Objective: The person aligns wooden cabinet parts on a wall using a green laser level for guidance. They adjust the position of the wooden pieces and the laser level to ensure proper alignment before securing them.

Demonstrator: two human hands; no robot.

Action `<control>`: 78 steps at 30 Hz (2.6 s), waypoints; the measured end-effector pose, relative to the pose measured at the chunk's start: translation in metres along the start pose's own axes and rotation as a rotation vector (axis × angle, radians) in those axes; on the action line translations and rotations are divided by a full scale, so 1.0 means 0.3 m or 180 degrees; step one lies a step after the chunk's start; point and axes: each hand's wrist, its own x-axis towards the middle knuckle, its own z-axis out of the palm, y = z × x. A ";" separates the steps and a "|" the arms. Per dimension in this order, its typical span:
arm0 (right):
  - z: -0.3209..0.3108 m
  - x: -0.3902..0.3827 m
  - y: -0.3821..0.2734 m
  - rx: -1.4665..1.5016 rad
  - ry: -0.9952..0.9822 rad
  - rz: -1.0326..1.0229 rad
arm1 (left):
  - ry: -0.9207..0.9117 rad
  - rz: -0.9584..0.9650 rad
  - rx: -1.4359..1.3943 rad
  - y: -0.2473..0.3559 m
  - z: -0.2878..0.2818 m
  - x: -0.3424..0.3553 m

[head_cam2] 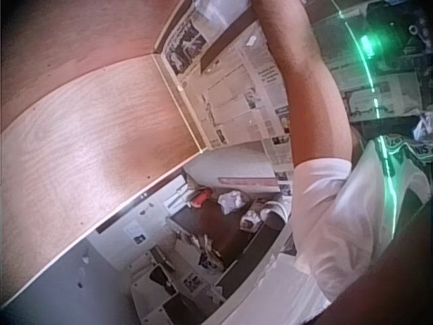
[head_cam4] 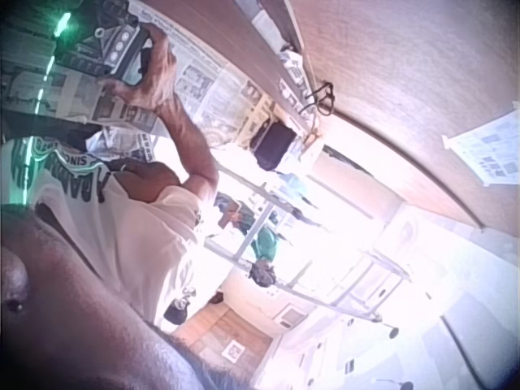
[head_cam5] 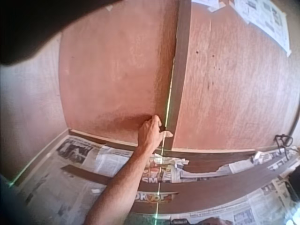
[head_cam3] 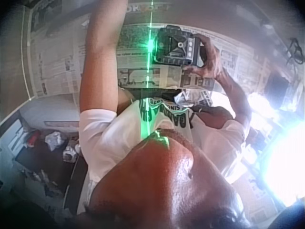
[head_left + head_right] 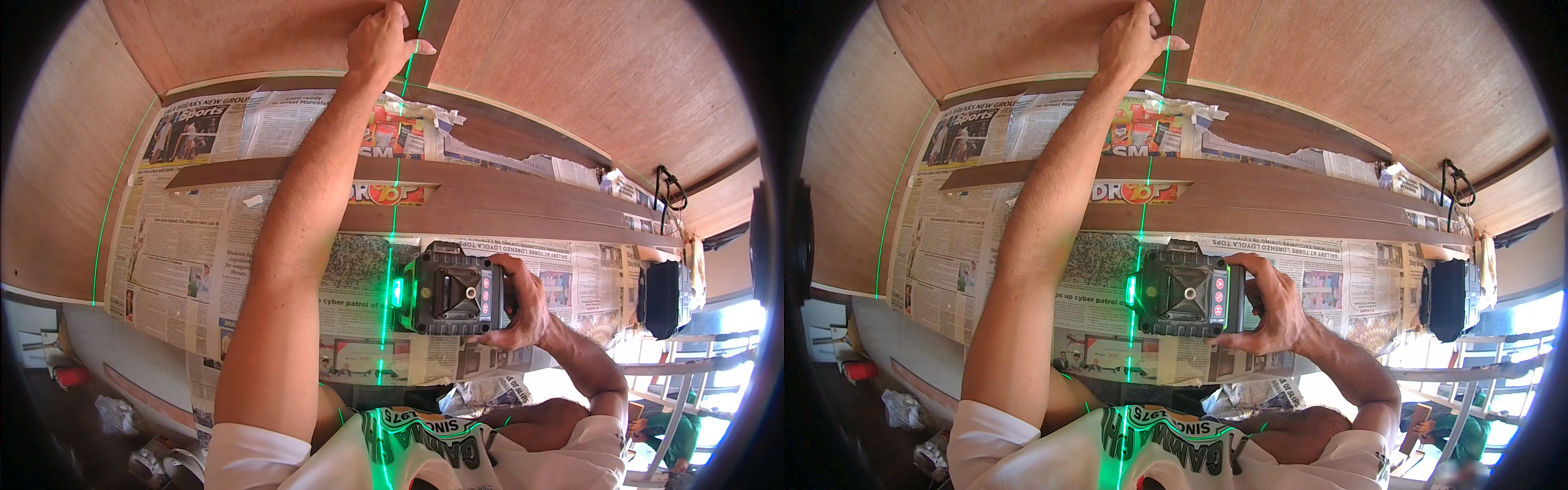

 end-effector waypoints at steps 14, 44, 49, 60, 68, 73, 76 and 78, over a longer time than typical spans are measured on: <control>0.002 0.001 0.002 0.0085 0.0046 -0.0004 | -0.0026 0.0011 -0.0020 -0.002 -0.003 -0.001; -0.024 0.000 0.008 0.0010 -0.0012 -0.0025 | 0.0063 0.0059 -0.0026 -0.016 0.008 -0.008; -0.026 -0.015 0.013 0.0029 -0.0007 0.0072 | -0.0054 0.0019 -0.0123 -0.003 0.004 -0.002; -0.018 -0.010 0.016 0.0043 0.0050 0.0002 | -0.0101 -0.0053 -0.0108 0.004 -0.009 -0.001; -0.024 -0.011 0.019 0.0057 -0.0031 0.0038 | -0.0020 0.0035 -0.0120 -0.006 0.001 -0.004; -0.022 -0.006 0.017 0.0102 -0.0006 0.0034 | -0.0042 0.0027 -0.0142 -0.005 0.002 -0.001; -0.021 -0.007 0.017 0.0102 -0.0024 0.0057 | 0.0000 0.0062 -0.0158 -0.012 0.002 -0.003; -0.024 -0.013 0.021 0.0085 -0.0052 0.0116 | -0.0028 0.0014 -0.0181 -0.005 0.001 -0.002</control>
